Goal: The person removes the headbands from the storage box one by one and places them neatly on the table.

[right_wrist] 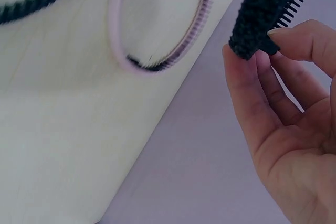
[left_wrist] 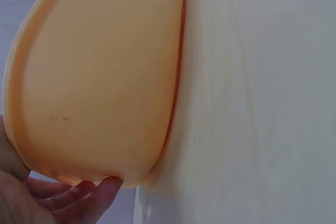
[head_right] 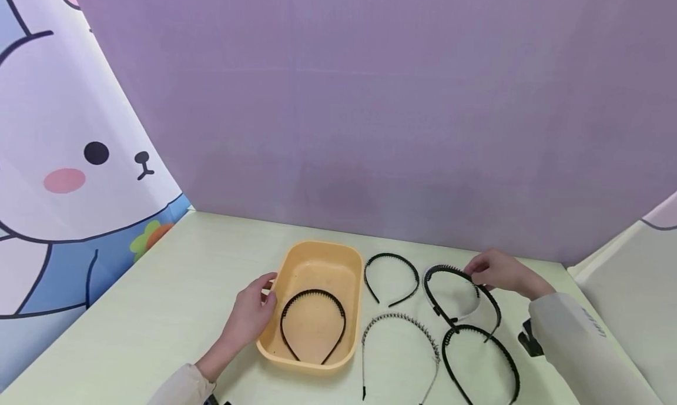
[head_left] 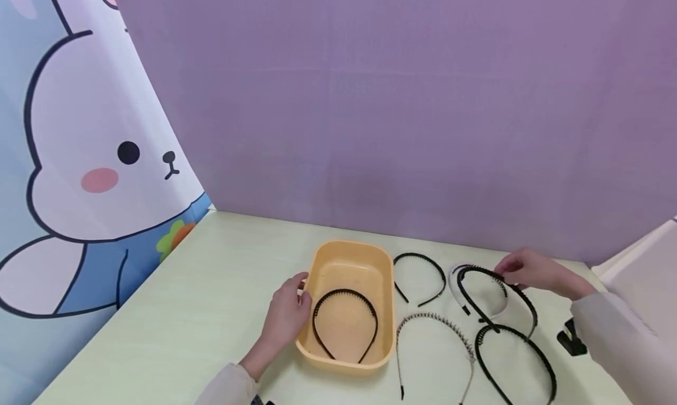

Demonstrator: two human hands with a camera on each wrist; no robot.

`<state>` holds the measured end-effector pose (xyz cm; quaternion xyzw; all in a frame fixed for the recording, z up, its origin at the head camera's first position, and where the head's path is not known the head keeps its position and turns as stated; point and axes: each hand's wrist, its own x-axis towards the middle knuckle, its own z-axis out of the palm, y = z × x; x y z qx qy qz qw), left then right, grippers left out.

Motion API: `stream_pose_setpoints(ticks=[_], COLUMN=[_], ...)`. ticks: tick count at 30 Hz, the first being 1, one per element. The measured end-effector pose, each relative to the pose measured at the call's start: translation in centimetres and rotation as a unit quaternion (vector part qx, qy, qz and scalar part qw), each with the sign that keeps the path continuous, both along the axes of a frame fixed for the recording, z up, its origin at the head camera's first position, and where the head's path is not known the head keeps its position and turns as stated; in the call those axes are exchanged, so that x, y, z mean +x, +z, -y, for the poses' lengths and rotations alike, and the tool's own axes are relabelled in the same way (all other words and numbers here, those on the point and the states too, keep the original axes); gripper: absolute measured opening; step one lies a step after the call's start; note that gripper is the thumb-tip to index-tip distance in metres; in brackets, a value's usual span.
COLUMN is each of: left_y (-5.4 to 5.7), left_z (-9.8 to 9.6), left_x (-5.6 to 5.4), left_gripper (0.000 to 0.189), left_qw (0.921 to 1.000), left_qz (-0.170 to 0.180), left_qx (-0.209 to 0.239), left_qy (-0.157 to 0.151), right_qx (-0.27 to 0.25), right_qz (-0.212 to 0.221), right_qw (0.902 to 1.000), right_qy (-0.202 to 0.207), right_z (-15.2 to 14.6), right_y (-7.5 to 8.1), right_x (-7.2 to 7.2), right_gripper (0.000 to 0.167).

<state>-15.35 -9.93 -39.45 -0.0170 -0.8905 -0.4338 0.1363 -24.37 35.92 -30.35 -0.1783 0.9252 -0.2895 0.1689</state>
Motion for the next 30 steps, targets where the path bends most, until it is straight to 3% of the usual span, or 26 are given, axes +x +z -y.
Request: stream_pose_setpoints(ticks=[10, 30], left_y=[-0.1, 0.1], left_z=[0.1, -0.2], left_x=[0.1, 0.6], left_gripper=[0.038, 0.037], left_qw=[1.0, 0.9999], left_qz=[-0.007, -0.01], left_qx=[-0.001, -0.003], left_qy=[-0.002, -0.004], right_qx=[0.034, 0.055], right_qz=[-0.032, -0.05], right_qw=[0.9987, 0.9947], right_qy=[-0.022, -0.071], right_z=[-3.1, -9.4], right_y=[-0.9, -2.7], right_x=[-0.3, -0.1], right_gripper=[0.028, 0.031])
